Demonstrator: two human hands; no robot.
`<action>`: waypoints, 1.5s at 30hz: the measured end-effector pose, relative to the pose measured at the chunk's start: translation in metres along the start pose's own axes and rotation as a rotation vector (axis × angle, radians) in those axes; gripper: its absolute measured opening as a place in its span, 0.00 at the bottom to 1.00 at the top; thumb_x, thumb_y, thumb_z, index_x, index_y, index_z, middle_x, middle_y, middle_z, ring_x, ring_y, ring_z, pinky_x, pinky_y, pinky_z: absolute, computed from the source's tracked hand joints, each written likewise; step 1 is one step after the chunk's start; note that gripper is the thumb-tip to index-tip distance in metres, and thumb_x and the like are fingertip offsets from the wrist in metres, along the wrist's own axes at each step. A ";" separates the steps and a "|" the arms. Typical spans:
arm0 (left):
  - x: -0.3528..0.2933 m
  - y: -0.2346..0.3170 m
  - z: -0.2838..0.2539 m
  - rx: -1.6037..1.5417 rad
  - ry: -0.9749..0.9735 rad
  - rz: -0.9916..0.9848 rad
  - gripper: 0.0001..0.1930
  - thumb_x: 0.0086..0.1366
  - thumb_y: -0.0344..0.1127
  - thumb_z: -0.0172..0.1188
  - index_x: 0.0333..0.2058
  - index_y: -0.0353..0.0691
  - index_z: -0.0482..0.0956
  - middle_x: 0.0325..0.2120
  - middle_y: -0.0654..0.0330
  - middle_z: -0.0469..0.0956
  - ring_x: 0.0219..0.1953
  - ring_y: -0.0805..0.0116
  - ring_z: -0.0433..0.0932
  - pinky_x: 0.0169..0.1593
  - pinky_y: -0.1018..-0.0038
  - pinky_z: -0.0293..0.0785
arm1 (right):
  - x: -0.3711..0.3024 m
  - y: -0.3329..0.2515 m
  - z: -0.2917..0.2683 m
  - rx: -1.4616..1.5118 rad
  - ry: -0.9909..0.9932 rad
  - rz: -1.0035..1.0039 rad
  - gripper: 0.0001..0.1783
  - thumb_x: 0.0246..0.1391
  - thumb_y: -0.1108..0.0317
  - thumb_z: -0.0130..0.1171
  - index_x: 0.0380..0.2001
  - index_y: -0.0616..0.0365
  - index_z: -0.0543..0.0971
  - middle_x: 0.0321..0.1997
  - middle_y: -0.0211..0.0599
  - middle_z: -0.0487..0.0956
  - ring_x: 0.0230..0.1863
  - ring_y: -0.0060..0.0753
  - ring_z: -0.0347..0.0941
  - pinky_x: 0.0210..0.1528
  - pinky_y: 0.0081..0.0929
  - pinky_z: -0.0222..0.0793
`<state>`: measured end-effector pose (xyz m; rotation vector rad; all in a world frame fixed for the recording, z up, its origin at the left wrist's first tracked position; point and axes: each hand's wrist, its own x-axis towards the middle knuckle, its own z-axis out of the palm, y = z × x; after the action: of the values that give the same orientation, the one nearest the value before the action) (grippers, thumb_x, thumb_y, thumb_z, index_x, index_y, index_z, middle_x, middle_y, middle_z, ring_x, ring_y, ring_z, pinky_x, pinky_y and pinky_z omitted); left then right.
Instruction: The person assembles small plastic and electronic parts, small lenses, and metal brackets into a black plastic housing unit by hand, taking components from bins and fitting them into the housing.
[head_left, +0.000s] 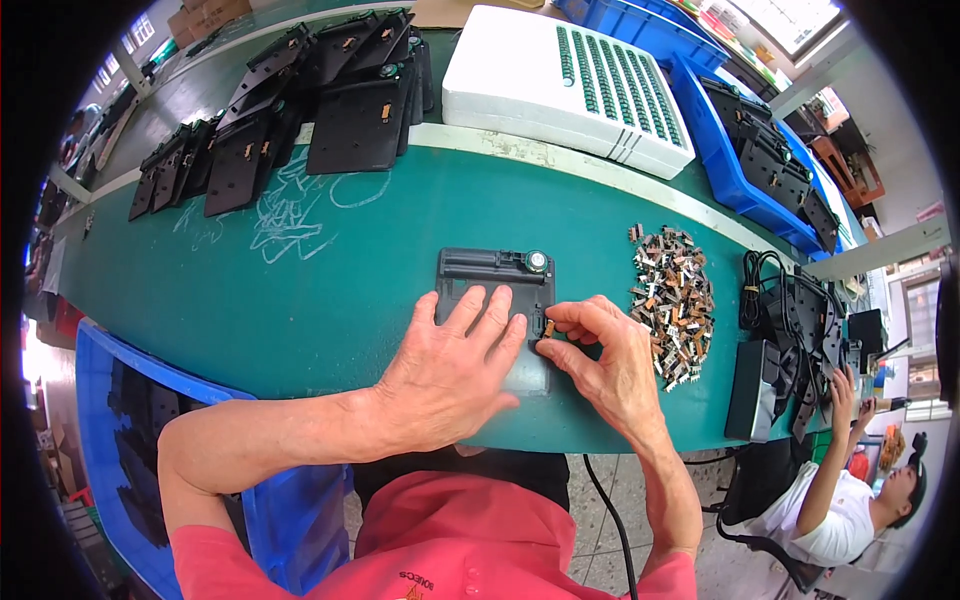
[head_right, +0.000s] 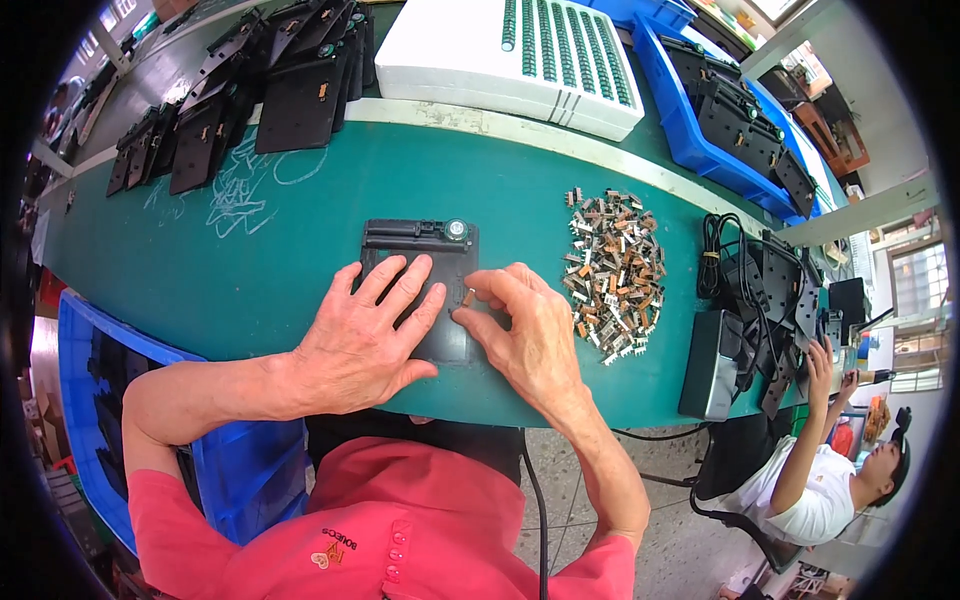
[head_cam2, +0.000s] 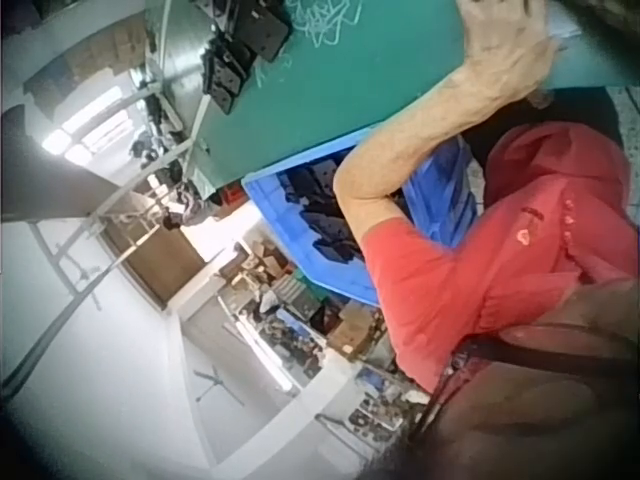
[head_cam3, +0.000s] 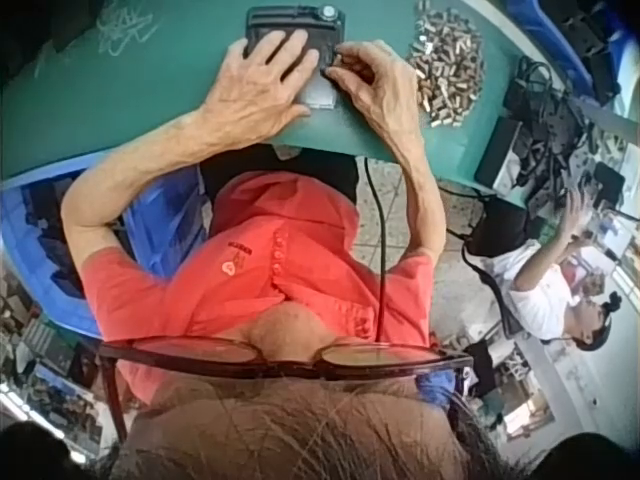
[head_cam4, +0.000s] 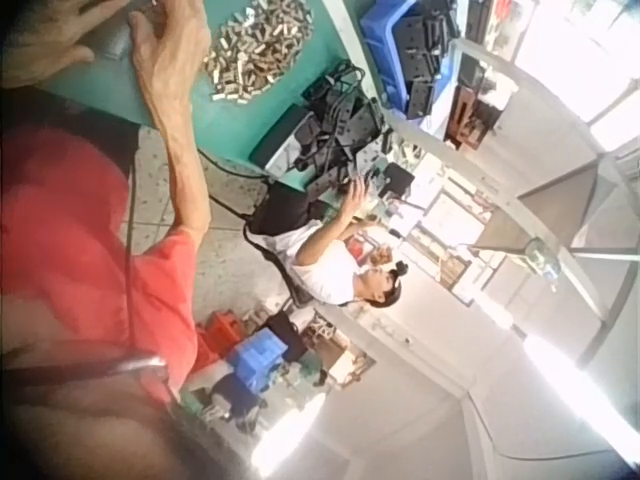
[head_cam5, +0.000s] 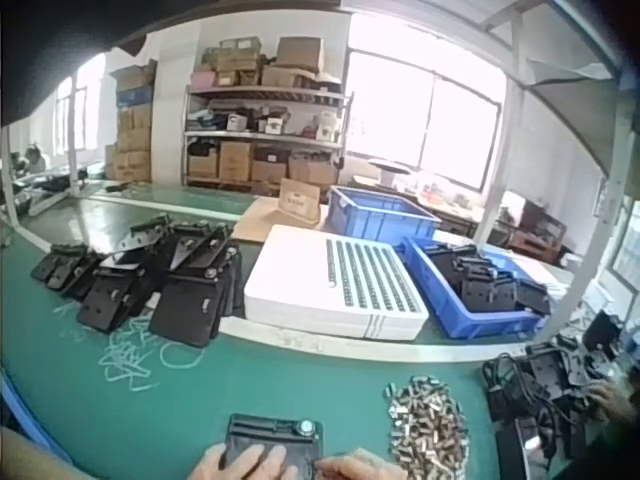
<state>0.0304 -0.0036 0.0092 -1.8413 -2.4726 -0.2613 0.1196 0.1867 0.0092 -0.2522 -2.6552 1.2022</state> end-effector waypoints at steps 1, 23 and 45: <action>0.000 0.000 0.000 0.002 0.000 -0.001 0.39 0.54 0.55 0.67 0.57 0.33 0.70 0.60 0.43 0.64 0.60 0.49 0.63 0.56 0.50 0.62 | -0.001 0.000 0.003 -0.026 0.032 -0.009 0.15 0.45 0.72 0.70 0.39 0.60 0.81 0.31 0.40 0.79 0.32 0.37 0.77 0.34 0.32 0.73; -0.001 0.000 0.002 0.023 0.030 -0.021 0.37 0.54 0.56 0.67 0.56 0.35 0.73 0.60 0.44 0.65 0.60 0.51 0.64 0.56 0.51 0.62 | 0.012 -0.008 0.008 -0.003 0.036 -0.029 0.11 0.44 0.78 0.66 0.35 0.62 0.80 0.27 0.39 0.78 0.30 0.37 0.77 0.34 0.32 0.73; -0.002 0.001 0.001 0.010 0.047 -0.005 0.36 0.52 0.54 0.69 0.52 0.32 0.75 0.57 0.45 0.68 0.58 0.52 0.66 0.55 0.52 0.65 | 0.008 -0.005 0.008 0.039 0.027 0.047 0.12 0.44 0.78 0.66 0.35 0.61 0.81 0.27 0.38 0.78 0.28 0.34 0.76 0.32 0.30 0.72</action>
<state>0.0317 -0.0050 0.0081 -1.8040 -2.4433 -0.2877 0.1098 0.1797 0.0091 -0.3242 -2.6136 1.2540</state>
